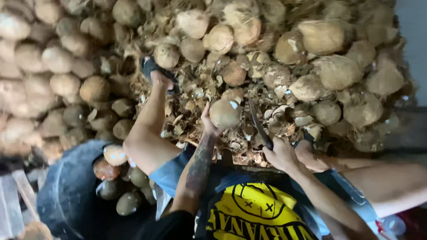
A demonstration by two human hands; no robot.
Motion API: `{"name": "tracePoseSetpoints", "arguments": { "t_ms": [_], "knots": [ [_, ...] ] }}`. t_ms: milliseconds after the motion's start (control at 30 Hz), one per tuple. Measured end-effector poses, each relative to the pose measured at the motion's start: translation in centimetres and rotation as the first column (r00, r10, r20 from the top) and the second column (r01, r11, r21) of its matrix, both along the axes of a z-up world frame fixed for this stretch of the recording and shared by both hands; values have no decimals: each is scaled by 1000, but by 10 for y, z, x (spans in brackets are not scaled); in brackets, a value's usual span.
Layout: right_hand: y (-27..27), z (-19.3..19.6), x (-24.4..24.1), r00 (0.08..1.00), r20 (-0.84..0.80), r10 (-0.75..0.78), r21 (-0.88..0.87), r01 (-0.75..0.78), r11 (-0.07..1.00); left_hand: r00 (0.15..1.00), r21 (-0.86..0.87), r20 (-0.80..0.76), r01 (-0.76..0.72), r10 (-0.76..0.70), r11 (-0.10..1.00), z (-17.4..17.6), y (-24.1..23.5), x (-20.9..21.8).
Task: The person repeatedly picks up coconuts from a large pile and uses a machete to peel away the fibrous husk. After removing the husk, the person places the peeled coconut into a large black container.
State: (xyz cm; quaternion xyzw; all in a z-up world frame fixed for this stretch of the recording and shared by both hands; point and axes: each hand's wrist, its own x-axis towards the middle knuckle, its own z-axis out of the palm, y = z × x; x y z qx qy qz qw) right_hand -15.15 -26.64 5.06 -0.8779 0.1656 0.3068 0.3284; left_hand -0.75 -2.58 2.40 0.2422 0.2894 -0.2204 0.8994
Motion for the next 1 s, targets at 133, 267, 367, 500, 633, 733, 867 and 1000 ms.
{"name": "tracePoseSetpoints", "arguments": {
  "t_ms": [133,267,367,500,633,733,867,1000],
  "knots": [
    [16,-4,-1,731,682,-19,233,-192,953,981,-75,-89,-180,173,981,-8,13,16],
    [28,-26,16,377,925,41,157,-477,865,986,42,-133,-98,103,994,-11,16,14],
    [45,23,11,968,76,241,100,-248,964,989,66,-119,-79,87,995,-25,14,14],
    [28,25,21,988,-50,-144,196,151,969,980,52,-153,-118,125,992,5,12,22],
    [13,8,-3,817,577,11,77,-68,995,958,25,-146,-246,247,969,32,12,13],
    [22,53,10,632,771,-81,289,-232,929,963,25,-189,-192,194,981,10,18,20],
    [31,21,20,635,681,364,-108,-406,908,982,94,-186,-9,26,996,-12,19,19],
    [53,61,31,970,-244,23,182,22,983,980,189,-198,28,10,982,-2,16,19]
  ]
}}
